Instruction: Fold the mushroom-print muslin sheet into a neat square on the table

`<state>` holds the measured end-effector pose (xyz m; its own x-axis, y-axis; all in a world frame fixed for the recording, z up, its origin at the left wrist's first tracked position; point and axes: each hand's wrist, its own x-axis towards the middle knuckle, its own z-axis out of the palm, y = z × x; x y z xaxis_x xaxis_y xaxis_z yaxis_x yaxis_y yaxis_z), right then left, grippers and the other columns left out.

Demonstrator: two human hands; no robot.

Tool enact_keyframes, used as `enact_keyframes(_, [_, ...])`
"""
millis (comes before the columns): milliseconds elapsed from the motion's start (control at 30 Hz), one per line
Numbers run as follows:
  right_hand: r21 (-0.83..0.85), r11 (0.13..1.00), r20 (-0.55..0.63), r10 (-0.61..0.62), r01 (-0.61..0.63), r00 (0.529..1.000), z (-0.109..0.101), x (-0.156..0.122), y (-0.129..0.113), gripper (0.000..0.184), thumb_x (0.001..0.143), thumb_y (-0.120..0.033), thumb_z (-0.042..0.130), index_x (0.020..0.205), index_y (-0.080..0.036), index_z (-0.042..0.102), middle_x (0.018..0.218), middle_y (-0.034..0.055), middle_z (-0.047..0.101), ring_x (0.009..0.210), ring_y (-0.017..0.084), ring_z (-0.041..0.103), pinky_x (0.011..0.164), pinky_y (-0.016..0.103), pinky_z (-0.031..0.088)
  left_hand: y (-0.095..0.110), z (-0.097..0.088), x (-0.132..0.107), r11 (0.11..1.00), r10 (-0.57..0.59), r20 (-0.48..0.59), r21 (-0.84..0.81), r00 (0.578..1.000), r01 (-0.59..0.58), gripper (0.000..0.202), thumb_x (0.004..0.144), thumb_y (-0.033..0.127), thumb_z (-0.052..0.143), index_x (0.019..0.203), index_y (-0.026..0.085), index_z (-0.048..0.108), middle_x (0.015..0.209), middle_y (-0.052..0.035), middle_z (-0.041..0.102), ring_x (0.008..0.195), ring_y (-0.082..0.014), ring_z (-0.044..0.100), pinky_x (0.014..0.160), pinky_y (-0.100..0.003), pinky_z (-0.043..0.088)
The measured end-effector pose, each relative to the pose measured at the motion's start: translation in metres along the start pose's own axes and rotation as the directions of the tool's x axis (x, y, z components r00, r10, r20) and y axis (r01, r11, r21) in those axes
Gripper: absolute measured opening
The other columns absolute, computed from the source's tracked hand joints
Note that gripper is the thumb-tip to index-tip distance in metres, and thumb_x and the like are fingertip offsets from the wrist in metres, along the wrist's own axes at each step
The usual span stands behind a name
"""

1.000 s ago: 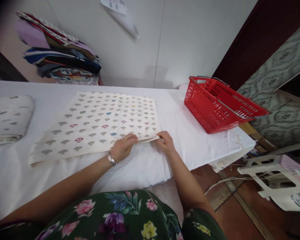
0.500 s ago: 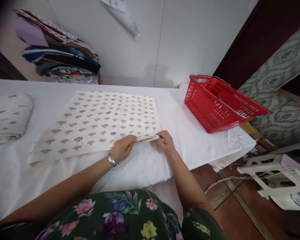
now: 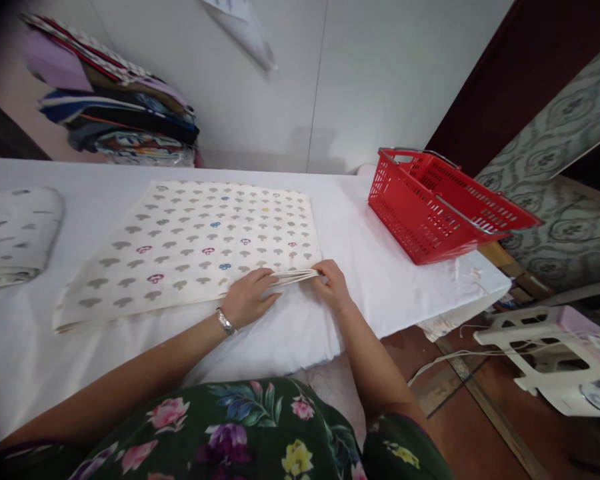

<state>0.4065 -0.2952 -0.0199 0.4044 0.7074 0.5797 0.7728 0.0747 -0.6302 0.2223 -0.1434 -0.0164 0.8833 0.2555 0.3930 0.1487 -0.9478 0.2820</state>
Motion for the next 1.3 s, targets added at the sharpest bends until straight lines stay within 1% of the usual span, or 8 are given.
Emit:
enact_keyframes(133, [-0.007,1.0,-0.002,0.012,-0.012,1.0,0.001,-0.001,0.001,0.016,0.074,-0.014,0.05,0.084,-0.023,0.058,0.077,0.0021,0.056,0.075,0.018,0.051,0.069,0.034,0.044,0.0,0.003,0.001,1.0,-0.003,0.036,0.029,0.999,0.001,0.027,0.081,0.033,0.055,0.105,0.022,0.057,0.115,-0.0083,0.057,0.097,-0.0237,0.057,0.073,-0.037,0.05])
enact_keyframes(567, [-0.004,1.0,0.001,-0.014,0.014,1.0,0.001,0.0,0.002,0.017,0.075,-0.013,0.05,0.086,-0.023,0.059,0.077,0.0019,0.056,0.075,0.018,0.051,0.069,0.033,0.043,-0.001,0.006,0.004,0.996,-0.006,-0.012,0.084,1.0,0.007,0.024,0.083,0.028,0.052,0.107,0.022,0.055,0.117,-0.0087,0.056,0.102,-0.0241,0.054,0.08,-0.039,0.048])
enact_keyframes(833, [-0.051,0.998,0.019,-0.03,0.031,0.999,0.002,0.0,0.004,0.013,0.078,-0.017,0.051,0.086,-0.023,0.058,0.076,0.0018,0.056,0.075,0.018,0.051,0.069,0.033,0.044,0.004,0.005,0.004,0.988,0.061,0.038,0.136,0.997,-0.066,0.014,0.085,0.023,0.05,0.094,0.021,0.061,0.103,-0.0073,0.063,0.094,-0.0228,0.057,0.075,-0.037,0.047])
enact_keyframes(900, [-0.086,0.995,0.049,-0.04,0.044,0.998,0.002,0.0,0.003,0.013,0.079,-0.017,0.051,0.087,-0.023,0.058,0.077,0.002,0.057,0.078,0.018,0.052,0.071,0.034,0.044,0.005,0.003,0.004,0.986,0.094,0.022,0.135,0.995,-0.096,0.013,0.085,0.023,0.049,0.089,0.02,0.061,0.1,-0.0069,0.064,0.092,-0.0222,0.058,0.074,-0.037,0.046])
enact_keyframes(1000, [-0.139,0.988,0.11,-0.056,0.071,0.992,0.0,0.001,0.001,0.013,0.081,-0.017,0.05,0.088,-0.023,0.058,0.08,0.0027,0.059,0.08,0.019,0.052,0.075,0.035,0.044,0.004,-0.004,0.003,0.984,0.141,-0.064,0.12,0.988,-0.133,0.015,0.087,0.025,0.048,0.088,0.019,0.062,0.1,-0.0067,0.065,0.092,-0.0211,0.058,0.076,-0.036,0.045])
enact_keyframes(1100, [-0.163,0.981,0.115,-0.089,0.107,0.989,-0.003,0.004,-0.005,0.015,0.081,-0.017,0.048,0.09,-0.023,0.058,0.083,0.0032,0.06,0.083,0.019,0.053,0.078,0.036,0.044,0.001,-0.014,0.005,0.98,0.172,-0.128,0.12,0.977,-0.157,0.017,0.087,0.026,0.047,0.086,0.019,0.062,0.098,-0.0061,0.066,0.091,-0.0201,0.058,0.077,-0.035,0.044])
enact_keyframes(1233, [-0.212,0.963,0.11,-0.149,0.169,0.983,-0.01,0.016,-0.013,0.019,0.08,-0.015,0.049,0.095,-0.022,0.058,0.095,0.0056,0.061,0.094,0.02,0.052,0.084,0.038,0.042,-0.002,-0.026,0.013,0.975,0.195,-0.149,0.14,0.969,-0.175,0.016,0.086,0.024,0.049,0.086,0.018,0.063,0.098,-0.0047,0.067,0.094,-0.0199,0.057,0.08,-0.035,0.043])
enact_keyframes(1300, [-0.256,0.942,0.193,-0.17,0.216,0.966,-0.017,0.024,-0.018,0.017,0.079,-0.014,0.051,0.091,-0.021,0.06,0.094,0.0062,0.061,0.092,0.021,0.052,0.082,0.037,0.042,-0.001,-0.031,0.017,0.967,0.222,-0.114,0.156,0.968,-0.204,0.015,0.085,0.022,0.05,0.083,0.018,0.064,0.094,-0.0035,0.069,0.091,-0.0199,0.057,0.078,-0.035,0.043])
